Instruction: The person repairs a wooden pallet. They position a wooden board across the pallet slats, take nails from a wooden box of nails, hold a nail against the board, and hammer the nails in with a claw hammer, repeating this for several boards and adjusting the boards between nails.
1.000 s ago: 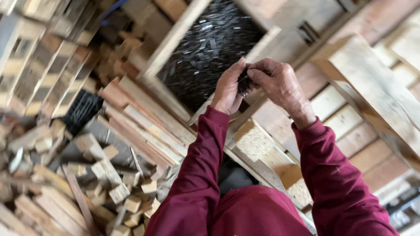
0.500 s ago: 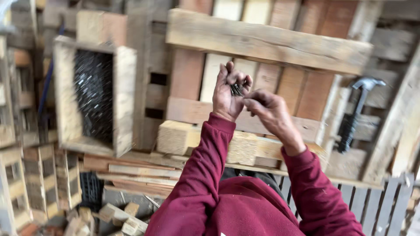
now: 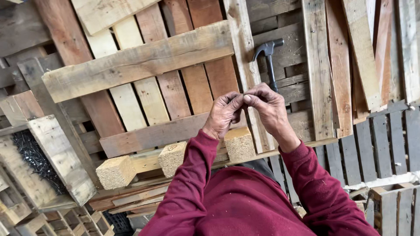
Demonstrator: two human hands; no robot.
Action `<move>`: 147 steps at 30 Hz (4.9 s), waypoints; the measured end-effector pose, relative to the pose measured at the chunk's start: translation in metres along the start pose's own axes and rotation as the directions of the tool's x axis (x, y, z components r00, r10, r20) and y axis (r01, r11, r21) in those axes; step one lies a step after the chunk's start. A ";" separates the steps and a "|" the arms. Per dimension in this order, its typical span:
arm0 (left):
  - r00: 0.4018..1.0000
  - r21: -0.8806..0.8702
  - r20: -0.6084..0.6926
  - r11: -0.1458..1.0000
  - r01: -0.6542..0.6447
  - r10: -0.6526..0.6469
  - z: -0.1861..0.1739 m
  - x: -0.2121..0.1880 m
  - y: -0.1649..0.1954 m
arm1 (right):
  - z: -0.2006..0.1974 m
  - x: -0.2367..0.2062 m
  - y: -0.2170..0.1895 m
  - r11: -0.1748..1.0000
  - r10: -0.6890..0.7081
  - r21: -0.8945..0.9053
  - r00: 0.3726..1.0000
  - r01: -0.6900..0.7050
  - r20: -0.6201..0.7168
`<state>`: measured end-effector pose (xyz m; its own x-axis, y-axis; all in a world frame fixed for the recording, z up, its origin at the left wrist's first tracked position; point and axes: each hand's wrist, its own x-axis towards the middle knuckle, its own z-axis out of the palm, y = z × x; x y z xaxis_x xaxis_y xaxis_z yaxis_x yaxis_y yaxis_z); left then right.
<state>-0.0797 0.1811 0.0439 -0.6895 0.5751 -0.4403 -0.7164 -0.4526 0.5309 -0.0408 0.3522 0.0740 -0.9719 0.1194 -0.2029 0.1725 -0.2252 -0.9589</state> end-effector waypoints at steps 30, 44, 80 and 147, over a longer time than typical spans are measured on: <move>0.723 0.861 0.338 0.112 -0.497 0.602 -0.071 0.159 0.116 | -0.050 -0.016 0.051 0.839 0.353 -0.248 0.832 -0.484 -0.428; 0.644 0.772 0.523 0.010 -0.636 0.558 -0.093 0.169 0.103 | 0.038 -0.054 0.040 0.907 0.219 -0.262 0.900 -0.331 -0.378; 0.508 0.750 0.028 0.318 -0.580 0.861 -0.091 0.176 0.099 | 0.019 -0.015 -0.046 0.693 0.345 -0.547 0.882 -0.470 -0.320; 0.960 -0.143 -0.039 0.949 -0.281 0.278 -0.064 0.127 0.142 | -0.014 0.013 0.030 0.793 0.459 -0.348 0.866 -0.500 -0.200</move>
<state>-0.2757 0.1464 0.0167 -0.8654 0.3993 -0.3028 -0.5012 -0.6888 0.5239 -0.0458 0.3608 0.0394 -0.7304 0.1931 -0.6551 0.6787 0.0978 -0.7279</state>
